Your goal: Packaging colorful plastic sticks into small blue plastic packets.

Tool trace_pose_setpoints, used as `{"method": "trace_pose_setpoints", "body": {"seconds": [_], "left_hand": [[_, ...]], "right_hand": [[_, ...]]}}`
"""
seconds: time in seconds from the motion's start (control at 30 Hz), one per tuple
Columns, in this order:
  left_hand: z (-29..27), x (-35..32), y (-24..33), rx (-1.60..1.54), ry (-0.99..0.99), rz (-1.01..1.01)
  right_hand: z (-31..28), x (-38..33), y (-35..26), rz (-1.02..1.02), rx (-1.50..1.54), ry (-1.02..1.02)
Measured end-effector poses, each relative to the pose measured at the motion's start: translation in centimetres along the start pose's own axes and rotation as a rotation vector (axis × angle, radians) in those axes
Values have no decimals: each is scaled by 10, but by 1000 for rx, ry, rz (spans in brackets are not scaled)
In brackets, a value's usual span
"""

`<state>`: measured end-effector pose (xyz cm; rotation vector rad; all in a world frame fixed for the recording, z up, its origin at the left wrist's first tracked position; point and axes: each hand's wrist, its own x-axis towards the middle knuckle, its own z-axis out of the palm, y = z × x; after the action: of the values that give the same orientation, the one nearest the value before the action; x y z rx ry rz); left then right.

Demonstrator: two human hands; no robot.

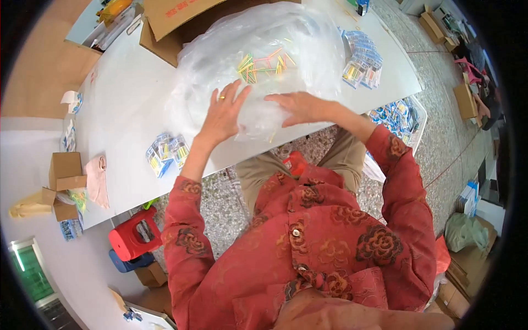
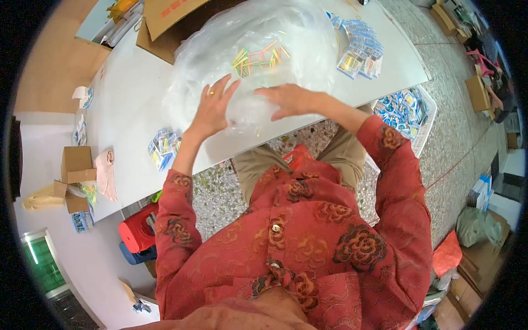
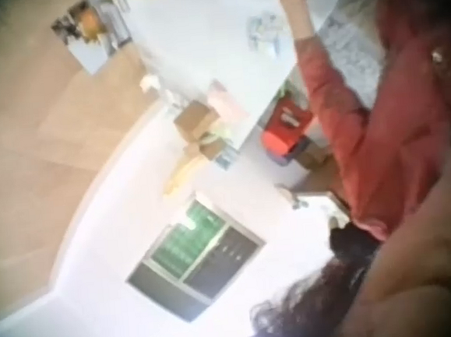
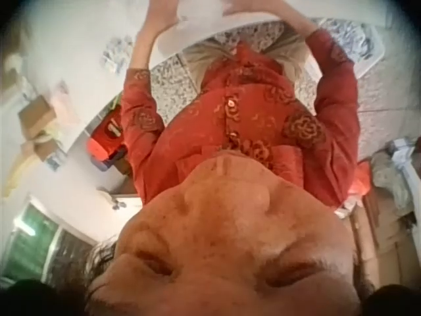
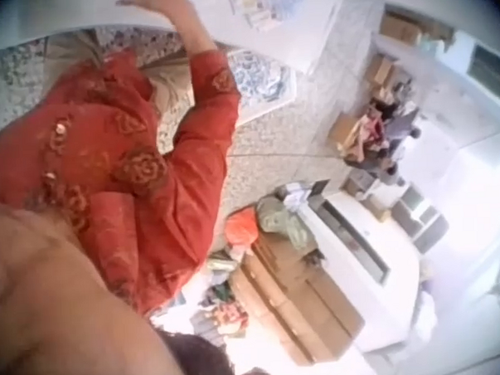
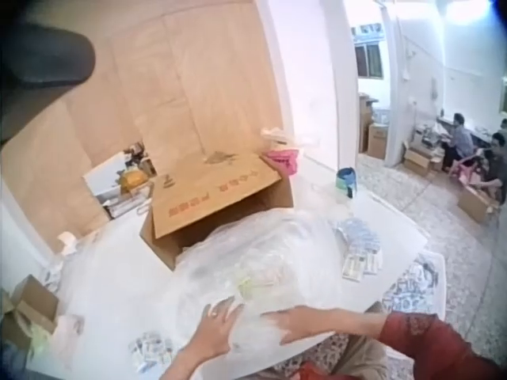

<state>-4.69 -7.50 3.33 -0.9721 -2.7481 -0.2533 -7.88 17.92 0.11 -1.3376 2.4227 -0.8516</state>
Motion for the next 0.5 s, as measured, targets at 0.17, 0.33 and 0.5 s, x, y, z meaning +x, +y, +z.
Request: {"method": "trace_pose_setpoints", "body": {"seconds": [0.17, 0.33, 0.5], "left_hand": [[44, 7, -3, -18, -2, -84], [55, 13, -28, -187, -101, -101], [-17, 32, -20, -77, 431, -85]], "right_hand": [[21, 4, -7, 186, -32, 210], [5, 17, 21, 482, -309, 133], [-46, 21, 3, 158, -302, 582]]}}
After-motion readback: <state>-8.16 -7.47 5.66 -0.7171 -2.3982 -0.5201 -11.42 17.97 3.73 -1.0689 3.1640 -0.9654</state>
